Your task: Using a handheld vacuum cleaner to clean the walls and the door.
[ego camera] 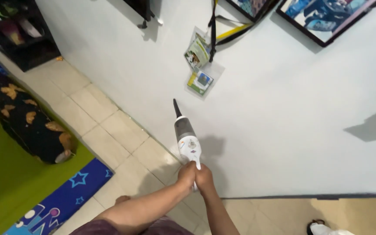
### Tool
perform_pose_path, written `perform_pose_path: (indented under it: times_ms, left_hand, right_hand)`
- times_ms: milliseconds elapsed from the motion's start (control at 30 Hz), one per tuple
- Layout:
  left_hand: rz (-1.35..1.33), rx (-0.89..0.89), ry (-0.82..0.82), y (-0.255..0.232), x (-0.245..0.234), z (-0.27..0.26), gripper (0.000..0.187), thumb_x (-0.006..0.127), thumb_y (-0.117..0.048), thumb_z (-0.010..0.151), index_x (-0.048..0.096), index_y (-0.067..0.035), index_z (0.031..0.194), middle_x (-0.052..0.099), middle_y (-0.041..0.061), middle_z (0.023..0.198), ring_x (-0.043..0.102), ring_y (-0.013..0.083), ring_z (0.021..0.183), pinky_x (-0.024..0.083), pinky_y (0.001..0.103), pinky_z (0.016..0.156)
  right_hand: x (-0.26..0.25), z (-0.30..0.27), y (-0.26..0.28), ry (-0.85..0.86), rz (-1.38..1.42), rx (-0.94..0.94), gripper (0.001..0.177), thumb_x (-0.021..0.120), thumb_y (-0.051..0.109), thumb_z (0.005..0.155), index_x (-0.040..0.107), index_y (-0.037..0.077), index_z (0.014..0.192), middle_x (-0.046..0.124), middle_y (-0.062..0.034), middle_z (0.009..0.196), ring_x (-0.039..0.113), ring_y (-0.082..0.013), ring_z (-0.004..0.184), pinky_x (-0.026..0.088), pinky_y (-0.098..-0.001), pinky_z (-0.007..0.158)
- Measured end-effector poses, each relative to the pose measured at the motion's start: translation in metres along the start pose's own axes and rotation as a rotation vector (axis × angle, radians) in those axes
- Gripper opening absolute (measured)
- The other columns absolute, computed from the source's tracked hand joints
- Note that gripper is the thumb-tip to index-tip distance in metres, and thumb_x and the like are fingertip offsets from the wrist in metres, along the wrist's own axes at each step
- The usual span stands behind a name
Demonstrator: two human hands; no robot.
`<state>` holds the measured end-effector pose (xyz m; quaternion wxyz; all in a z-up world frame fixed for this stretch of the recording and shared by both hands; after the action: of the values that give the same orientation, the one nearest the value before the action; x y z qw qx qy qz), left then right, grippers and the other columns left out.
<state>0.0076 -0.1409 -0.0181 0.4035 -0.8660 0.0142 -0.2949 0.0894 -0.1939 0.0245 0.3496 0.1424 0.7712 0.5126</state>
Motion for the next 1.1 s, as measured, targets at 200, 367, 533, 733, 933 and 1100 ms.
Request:
perform_pose_path:
  times_ms: [200, 367, 533, 733, 933, 1100]
  left_hand:
    - [0.073, -0.042, 0.051, -0.01, 0.041, -0.071, 0.036, 0.053, -0.029, 0.097, 0.067, -0.004, 0.117, 0.07, 0.01, 0.102, 0.064, 0.0197, 0.09, 0.052, 0.037, 0.078]
    - [0.125, -0.058, 0.06, -0.005, 0.045, -0.087, 0.036, 0.054, -0.031, 0.096, 0.067, -0.005, 0.117, 0.068, 0.009, 0.099, 0.062, 0.0202, 0.087, 0.05, 0.038, 0.075]
    - [0.199, -0.03, 0.039, 0.006, 0.018, -0.057, 0.037, 0.054, -0.032, 0.095, 0.067, -0.005, 0.116, 0.067, 0.01, 0.097, 0.061, 0.0215, 0.084, 0.048, 0.041, 0.071]
    - [0.209, -0.172, 0.055, 0.041, -0.01, -0.036, 0.044, 0.053, -0.039, 0.095, 0.068, -0.006, 0.12, 0.071, 0.011, 0.107, 0.066, 0.022, 0.095, 0.052, 0.039, 0.08]
    - [0.314, -0.248, 0.021, 0.011, -0.004, -0.084, 0.045, 0.053, -0.04, 0.096, 0.067, -0.005, 0.121, 0.07, 0.015, 0.111, 0.065, 0.0279, 0.099, 0.051, 0.043, 0.079]
    - [0.093, -0.286, 0.099, -0.017, 0.027, -0.139, 0.037, 0.051, -0.03, 0.096, 0.061, -0.007, 0.123, 0.066, 0.012, 0.109, 0.065, 0.0276, 0.099, 0.056, 0.048, 0.082]
  right_hand:
    - [-0.053, -0.054, 0.038, -0.05, -0.038, 0.016, 0.037, 0.06, 0.032, 0.09, 0.073, 0.001, 0.106, 0.078, -0.017, 0.093, 0.073, -0.0242, 0.083, 0.056, -0.0385, 0.076]
    - [-0.062, -0.065, 0.032, -0.078, -0.039, -0.019, 0.04, 0.06, 0.034, 0.09, 0.073, 0.001, 0.108, 0.078, -0.0172, 0.093, 0.073, -0.025, 0.084, 0.055, -0.0383, 0.076]
    - [-0.034, -0.048, 0.001, -0.088, 0.008, -0.1, 0.042, 0.06, 0.036, 0.091, 0.072, 0.0, 0.109, 0.077, -0.0172, 0.092, 0.073, -0.0252, 0.083, 0.055, -0.0382, 0.075]
    - [-0.004, -0.053, -0.044, -0.039, 0.163, 0.108, 0.043, 0.066, 0.038, 0.085, 0.074, -0.003, 0.099, 0.076, -0.0193, 0.088, 0.067, -0.0249, 0.076, 0.054, -0.0408, 0.068]
    - [-0.018, -0.086, -0.019, -0.101, -0.037, 0.201, 0.049, 0.058, 0.04, 0.091, 0.073, -0.006, 0.1, 0.076, -0.0221, 0.084, 0.07, -0.0291, 0.069, 0.052, -0.0427, 0.063]
    - [-0.048, -0.12, 0.025, -0.152, 0.005, 0.197, 0.042, 0.061, 0.037, 0.09, 0.072, 0.002, 0.109, 0.076, -0.0171, 0.088, 0.07, -0.0244, 0.074, 0.055, -0.0384, 0.068]
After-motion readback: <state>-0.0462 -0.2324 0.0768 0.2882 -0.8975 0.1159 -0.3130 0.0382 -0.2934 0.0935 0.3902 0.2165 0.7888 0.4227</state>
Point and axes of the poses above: each hand's wrist, its own z-axis towards the middle knuckle, its own x-axis out of the palm, y = z × x, the point moved 9 cm from there along z, towards the middle knuckle
